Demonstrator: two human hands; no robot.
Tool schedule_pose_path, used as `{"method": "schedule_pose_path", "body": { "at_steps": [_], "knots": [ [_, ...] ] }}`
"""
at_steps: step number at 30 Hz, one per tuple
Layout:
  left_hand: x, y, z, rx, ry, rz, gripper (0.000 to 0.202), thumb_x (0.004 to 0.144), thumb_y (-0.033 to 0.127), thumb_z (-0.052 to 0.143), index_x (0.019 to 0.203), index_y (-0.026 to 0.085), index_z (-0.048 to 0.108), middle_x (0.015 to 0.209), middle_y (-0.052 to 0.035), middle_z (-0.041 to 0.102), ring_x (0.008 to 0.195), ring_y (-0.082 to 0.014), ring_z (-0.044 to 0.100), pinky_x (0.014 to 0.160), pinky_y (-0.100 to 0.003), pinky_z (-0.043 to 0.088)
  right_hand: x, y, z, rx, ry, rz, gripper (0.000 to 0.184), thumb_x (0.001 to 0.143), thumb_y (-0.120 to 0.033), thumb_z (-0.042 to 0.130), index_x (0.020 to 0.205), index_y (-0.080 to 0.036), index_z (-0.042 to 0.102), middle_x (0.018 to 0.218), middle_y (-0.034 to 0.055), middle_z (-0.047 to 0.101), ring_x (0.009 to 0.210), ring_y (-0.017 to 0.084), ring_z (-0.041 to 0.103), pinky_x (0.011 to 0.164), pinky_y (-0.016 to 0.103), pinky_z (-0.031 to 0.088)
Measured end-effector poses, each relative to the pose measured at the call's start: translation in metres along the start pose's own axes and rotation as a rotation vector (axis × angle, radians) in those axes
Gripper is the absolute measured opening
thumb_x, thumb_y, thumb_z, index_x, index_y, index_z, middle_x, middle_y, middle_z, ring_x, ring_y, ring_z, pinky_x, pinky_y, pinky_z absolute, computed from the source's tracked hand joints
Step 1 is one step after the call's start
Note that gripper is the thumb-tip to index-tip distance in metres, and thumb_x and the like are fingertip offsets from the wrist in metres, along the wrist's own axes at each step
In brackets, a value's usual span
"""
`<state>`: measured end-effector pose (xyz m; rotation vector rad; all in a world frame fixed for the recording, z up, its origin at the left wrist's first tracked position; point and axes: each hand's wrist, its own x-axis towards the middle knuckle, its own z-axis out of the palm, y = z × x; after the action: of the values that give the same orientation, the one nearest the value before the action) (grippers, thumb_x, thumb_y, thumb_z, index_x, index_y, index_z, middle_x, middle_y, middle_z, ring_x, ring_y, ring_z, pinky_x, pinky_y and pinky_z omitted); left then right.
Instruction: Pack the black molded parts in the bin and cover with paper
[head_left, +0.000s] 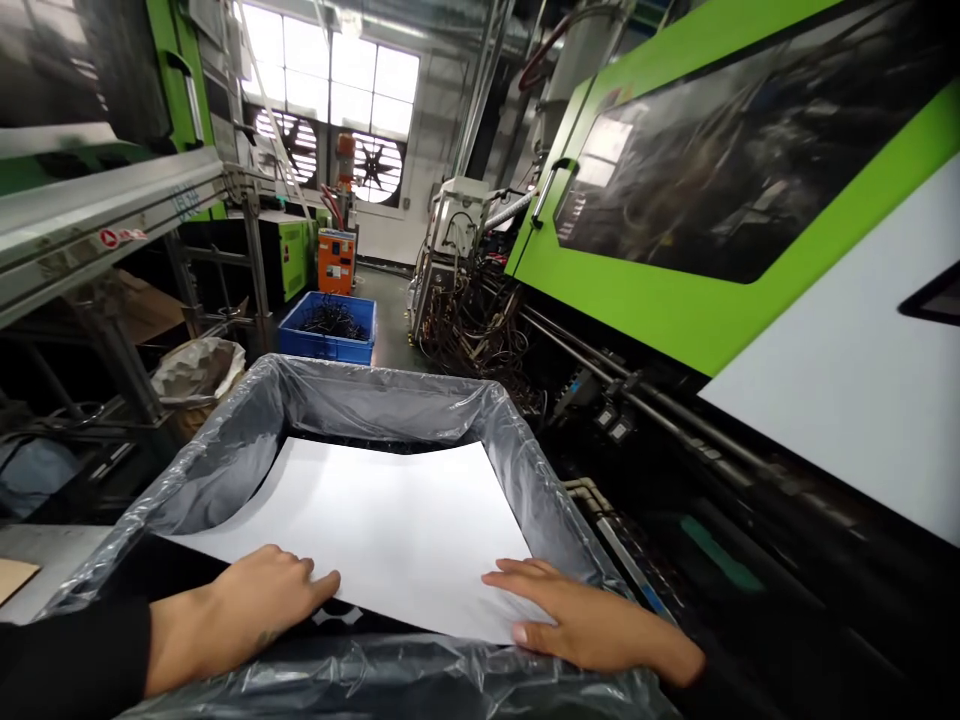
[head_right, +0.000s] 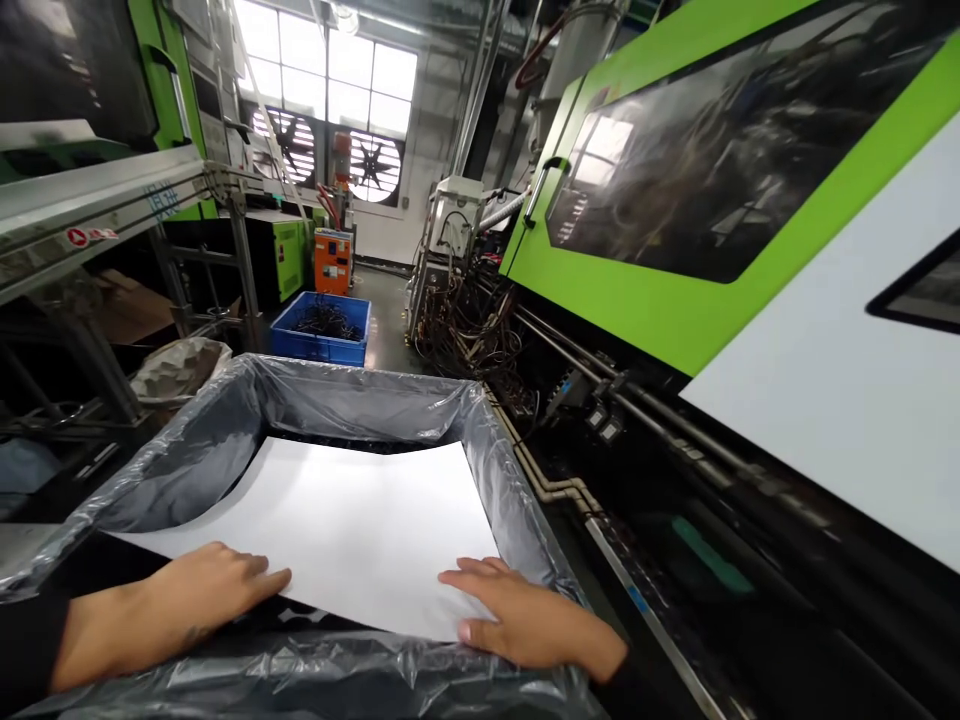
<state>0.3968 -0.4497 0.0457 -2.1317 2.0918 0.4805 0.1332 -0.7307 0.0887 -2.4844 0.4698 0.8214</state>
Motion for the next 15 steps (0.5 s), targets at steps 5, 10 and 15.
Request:
{"method": "schedule_pose_path", "body": {
  "at_steps": [5,10,15],
  "knots": [
    [0.0,-0.005,0.007,0.006,-0.033,0.091,0.032,0.079,0.014,0.049,0.108,0.019,0.063,0.086,-0.0143,0.074,0.076,-0.0419,0.071,0.065,-0.055,0.058,0.026,0.004,-0.002,-0.08,-0.058,-0.035,0.073,0.081,-0.036,0.061,0.148,-0.021,0.039,0.156,0.0131,0.034,0.144,0.034,0.028,0.118,0.047,0.025],
    [0.0,-0.02,0.001,-0.243,-0.211,0.108,0.047,0.079,0.025,0.056,0.125,0.029,0.062,0.109,-0.0155,0.073,0.096,-0.0425,0.069,0.077,-0.054,0.057,0.043,0.004,-0.024,-0.185,-0.052,-0.058,0.061,0.085,-0.032,0.06,0.144,-0.025,0.045,0.143,0.0117,0.052,0.124,0.032,0.054,0.104,0.045,0.044],
    [0.014,-0.027,0.007,-0.225,-0.384,0.059,0.059,0.075,0.029,0.063,0.134,0.03,0.057,0.121,-0.0199,0.068,0.105,-0.0464,0.065,0.082,-0.061,0.054,0.105,0.018,-0.062,-0.314,0.072,0.011,0.056,0.084,-0.022,0.069,0.137,-0.021,0.05,0.127,0.0108,0.063,0.113,0.028,0.061,0.099,0.051,0.048]
  ]
}}
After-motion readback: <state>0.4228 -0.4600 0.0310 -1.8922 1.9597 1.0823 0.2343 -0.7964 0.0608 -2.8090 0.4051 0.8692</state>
